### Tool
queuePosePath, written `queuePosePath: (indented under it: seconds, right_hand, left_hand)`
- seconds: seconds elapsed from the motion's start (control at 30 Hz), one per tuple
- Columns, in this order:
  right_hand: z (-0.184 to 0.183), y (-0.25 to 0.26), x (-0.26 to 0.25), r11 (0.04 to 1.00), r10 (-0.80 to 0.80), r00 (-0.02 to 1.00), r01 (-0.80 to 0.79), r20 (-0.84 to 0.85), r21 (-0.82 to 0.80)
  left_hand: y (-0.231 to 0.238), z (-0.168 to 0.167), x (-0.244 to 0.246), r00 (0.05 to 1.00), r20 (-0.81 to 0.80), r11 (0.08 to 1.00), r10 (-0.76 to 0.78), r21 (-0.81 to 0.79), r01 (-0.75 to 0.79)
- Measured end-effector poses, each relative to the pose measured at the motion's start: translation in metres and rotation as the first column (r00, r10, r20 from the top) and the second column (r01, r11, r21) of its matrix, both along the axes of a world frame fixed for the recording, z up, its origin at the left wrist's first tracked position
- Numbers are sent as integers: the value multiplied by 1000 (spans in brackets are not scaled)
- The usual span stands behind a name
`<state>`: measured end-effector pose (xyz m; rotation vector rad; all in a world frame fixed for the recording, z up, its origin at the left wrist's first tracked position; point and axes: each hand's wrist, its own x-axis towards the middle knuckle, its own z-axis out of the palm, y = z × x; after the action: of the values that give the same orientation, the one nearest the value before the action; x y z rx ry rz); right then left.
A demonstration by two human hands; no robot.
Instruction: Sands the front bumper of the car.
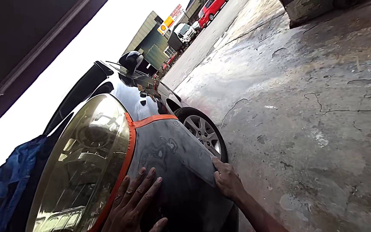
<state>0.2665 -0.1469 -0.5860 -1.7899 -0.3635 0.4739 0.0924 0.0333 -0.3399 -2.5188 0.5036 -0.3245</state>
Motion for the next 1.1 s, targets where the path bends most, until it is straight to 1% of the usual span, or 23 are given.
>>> queuePosePath:
  seconds: [0.03, 0.1, 0.17, 0.2, 0.27, 0.3, 0.37, 0.4, 0.43, 0.5, 0.6, 0.63, 0.7, 0.73, 0.8, 0.83, 0.9, 0.93, 1.0, 1.03, 1.1]
  right_hand:
    - [-4, 2, 4, 1000, 7, 1000, -8, -20, -24]
    - [1, 1, 15, 993, 79, 995, -83, -57, -82]
    - [9, -6, 15, 981, 155, 988, -153, 4, -122]
    - [7, -7, 19, 978, 173, 984, -168, 32, -124]
    - [-7, -4, 27, 968, 200, 979, -194, 25, -156]
    - [-6, -4, 27, 963, 212, 977, -207, 9, -174]
    - [10, -7, 21, 963, 204, 979, -196, 24, -182]
    - [13, -6, 19, 969, 191, 981, -182, 39, -168]
    - [7, -3, 20, 972, 180, 983, -172, 42, -159]
    - [1, -1, 25, 963, 203, 979, -199, 2, -184]
    - [16, -2, 29, 967, 203, 979, -195, 33, -162]
    - [11, 2, 33, 968, 198, 980, -190, 33, -161]
    - [-4, 5, 39, 948, 227, 973, -232, -47, -217]
    - [0, 4, 41, 941, 240, 969, -246, -53, -232]
    - [16, 0, 36, 946, 235, 972, -231, -9, -226]
    - [13, 1, 34, 949, 236, 972, -231, -2, -212]
    - [-5, 1, 34, 937, 254, 966, -257, -44, -236]
    - [-4, -1, 36, 936, 253, 966, -258, -50, -241]
    - [8, -4, 32, 948, 232, 973, -227, -5, -224]
    - [5, -4, 31, 953, 224, 975, -218, 8, -210]
    - [-15, 0, 34, 948, 229, 973, -231, -37, -217]
  left_hand:
    - [-1, 0, -1, 1000, -9, 1000, 10, -1, -10]
    - [-3, 0, -2, 1000, -20, 1000, 19, -7, -19]
    - [-5, 2, -3, 999, -38, 999, 38, -7, -39]
    - [-5, 3, -1, 998, -41, 999, 40, -9, -40]
    - [-5, 0, -3, 999, -35, 999, 39, -9, -39]
    - [-6, -2, -5, 999, -36, 999, 38, -8, -38]
    - [-6, 0, -4, 998, -44, 999, 44, -14, -45]
    - [-6, 1, -3, 998, -41, 999, 50, -14, -51]
    - [-5, 0, -4, 998, -37, 998, 54, -13, -55]
    - [-7, -2, -6, 998, -35, 999, 50, -5, -50]
    - [-6, 2, -3, 998, -38, 998, 58, 5, -58]
    - [-4, 1, -2, 998, -29, 998, 55, 6, -55]
    - [-5, -3, -4, 999, -19, 999, 41, 8, -40]
    - [-5, -3, -4, 999, -16, 999, 36, 9, -36]
    - [-3, 1, -2, 999, -11, 999, 39, 11, -38]
    - [-2, 0, -3, 999, -7, 999, 44, 14, -44]
    - [-3, -3, -6, 999, -20, 999, 42, 19, -42]
    - [-5, -2, -5, 999, -27, 999, 42, 22, -42]
    - [-6, 2, -4, 998, -28, 998, 60, 33, -59]
    - [-5, 1, -4, 998, -26, 998, 61, 32, -60]
    - [-6, -3, -7, 998, -25, 998, 53, 29, -52]
